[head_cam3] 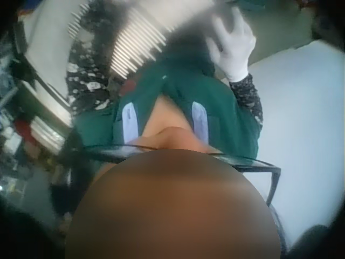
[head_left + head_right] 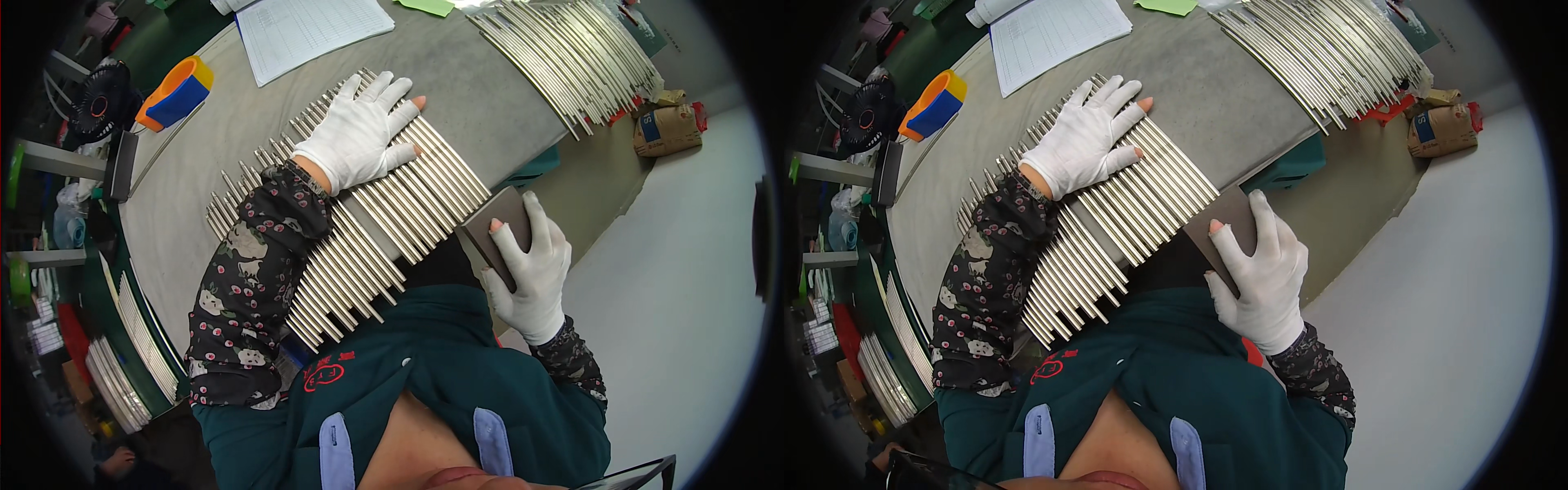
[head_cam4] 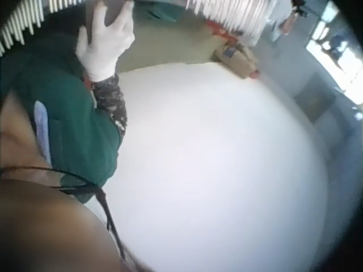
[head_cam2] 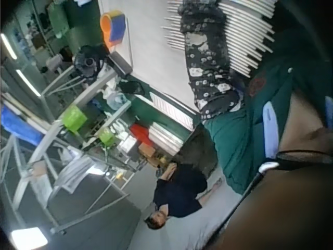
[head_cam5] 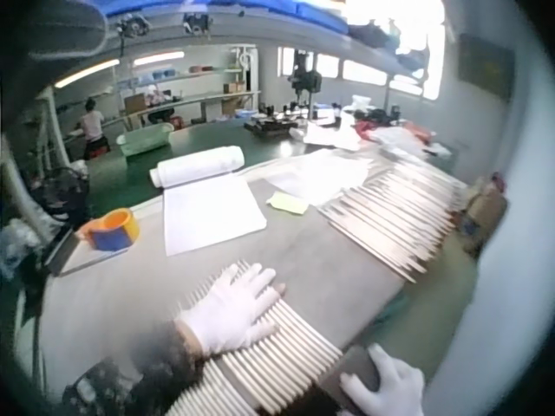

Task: Sanding the ends of multiple thin metal rods using a handheld sanding block on a workbench.

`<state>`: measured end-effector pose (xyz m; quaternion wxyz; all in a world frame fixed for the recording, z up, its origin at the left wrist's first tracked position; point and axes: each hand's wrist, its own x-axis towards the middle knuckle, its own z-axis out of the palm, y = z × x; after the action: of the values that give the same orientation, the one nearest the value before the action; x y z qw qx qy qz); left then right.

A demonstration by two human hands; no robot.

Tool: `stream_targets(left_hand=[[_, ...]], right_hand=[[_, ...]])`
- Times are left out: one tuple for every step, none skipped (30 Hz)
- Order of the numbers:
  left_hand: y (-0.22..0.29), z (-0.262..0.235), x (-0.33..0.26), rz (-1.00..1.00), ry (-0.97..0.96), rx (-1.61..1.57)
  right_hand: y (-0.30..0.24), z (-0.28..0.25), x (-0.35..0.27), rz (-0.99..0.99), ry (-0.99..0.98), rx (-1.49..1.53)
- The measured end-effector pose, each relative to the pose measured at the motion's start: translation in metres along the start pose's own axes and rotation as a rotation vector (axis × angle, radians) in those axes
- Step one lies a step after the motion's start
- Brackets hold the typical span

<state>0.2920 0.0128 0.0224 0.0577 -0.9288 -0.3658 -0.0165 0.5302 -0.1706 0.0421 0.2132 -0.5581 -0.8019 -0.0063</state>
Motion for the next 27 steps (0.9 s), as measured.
stream_targets(left_hand=[[0.0, 0.0, 0.0, -0.003, 0.001, 0.0], [0.0, 0.0, 0.001, -0.006, 0.003, -0.007], [0.001, 0.0, 0.001, -0.008, 0.005, -0.015], [0.001, 0.0, 0.002, -0.01, 0.006, -0.016], [0.002, 0.0, 0.003, -0.013, 0.004, -0.015], [0.002, 0.0, 0.003, -0.015, 0.002, -0.014], [0.003, -0.001, 0.004, -0.017, 0.002, -0.015], [0.004, -0.003, 0.004, -0.022, -0.007, -0.02], [0.004, -0.004, 0.004, -0.026, -0.016, -0.025], [0.003, -0.001, 0.002, -0.033, -0.021, -0.028], [0.003, 0.0, 0.003, -0.019, 0.005, -0.009], [0.003, 0.001, 0.004, -0.004, 0.031, 0.011], [0.002, 0.001, 0.003, -0.006, 0.029, 0.01], [0.002, 0.001, 0.004, -0.002, 0.034, 0.0], [0.001, 0.001, 0.004, 0.003, 0.039, -0.011], [0.0, 0.0, 0.003, -0.003, 0.04, -0.011], [0.001, 0.0, 0.003, -0.011, 0.022, -0.016], [0.002, -0.001, 0.004, -0.012, 0.009, -0.023], [0.002, 0.001, 0.004, -0.019, 0.007, -0.023], [0.002, 0.001, 0.004, -0.023, 0.005, -0.023], [0.002, 0.0, 0.003, -0.028, 0.002, -0.022], [0.002, 0.0, 0.003, -0.022, 0.003, -0.025], [0.001, 0.0, 0.002, -0.016, 0.012, -0.005], [0.001, 0.0, 0.001, -0.012, 0.02, 0.017], [0.001, -0.001, 0.0, -0.008, 0.022, 0.019], [0.0, -0.001, -0.001, -0.01, 0.014, 0.011], [0.0, -0.001, -0.002, -0.013, 0.005, 0.003]], right_hand=[[-0.001, 0.0, 0.001, -0.003, -0.001, 0.0], [-0.001, 0.001, 0.003, -0.007, 0.002, 0.013], [-0.002, 0.001, 0.005, -0.011, 0.004, 0.026], [-0.003, 0.002, 0.006, -0.013, 0.003, 0.025], [-0.003, 0.003, 0.007, -0.012, -0.003, 0.024], [-0.004, 0.004, 0.009, -0.012, -0.01, 0.022], [-0.005, 0.006, 0.011, -0.013, -0.011, 0.022], [-0.006, 0.008, 0.015, -0.02, -0.013, -0.002], [-0.009, 0.011, 0.02, -0.028, -0.016, -0.026], [-0.016, 0.009, 0.032, -0.027, -0.059, -0.064], [-0.021, 0.014, 0.044, -0.018, -0.064, -0.066], [-0.024, 0.019, 0.057, -0.031, -0.038, -0.086], [-0.026, 0.024, 0.067, -0.054, -0.008, -0.102], [-0.027, 0.025, 0.069, -0.055, -0.012, -0.121], [-0.026, 0.022, 0.064, -0.054, -0.013, -0.121], [-0.023, 0.015, 0.052, -0.047, -0.041, -0.116], [-0.017, 0.01, 0.037, -0.045, -0.069, -0.108], [-0.01, 0.002, 0.019, -0.029, -0.074, -0.046], [-0.01, -0.007, 0.005, 0.009, -0.154, -0.092], [-0.005, -0.007, -0.009, 0.048, -0.205, -0.107], [-0.002, -0.005, -0.018, 0.087, -0.254, -0.122], [-0.003, -0.006, -0.019, 0.093, -0.256, -0.125], [-0.003, -0.007, -0.019, 0.109, -0.222, -0.09], [-0.003, -0.008, -0.019, 0.123, -0.188, -0.054], [-0.005, -0.008, -0.017, 0.126, -0.185, -0.056], [-0.007, -0.008, -0.013, 0.113, -0.137, -0.036], [-0.009, -0.008, -0.01, 0.099, -0.09, -0.016]])
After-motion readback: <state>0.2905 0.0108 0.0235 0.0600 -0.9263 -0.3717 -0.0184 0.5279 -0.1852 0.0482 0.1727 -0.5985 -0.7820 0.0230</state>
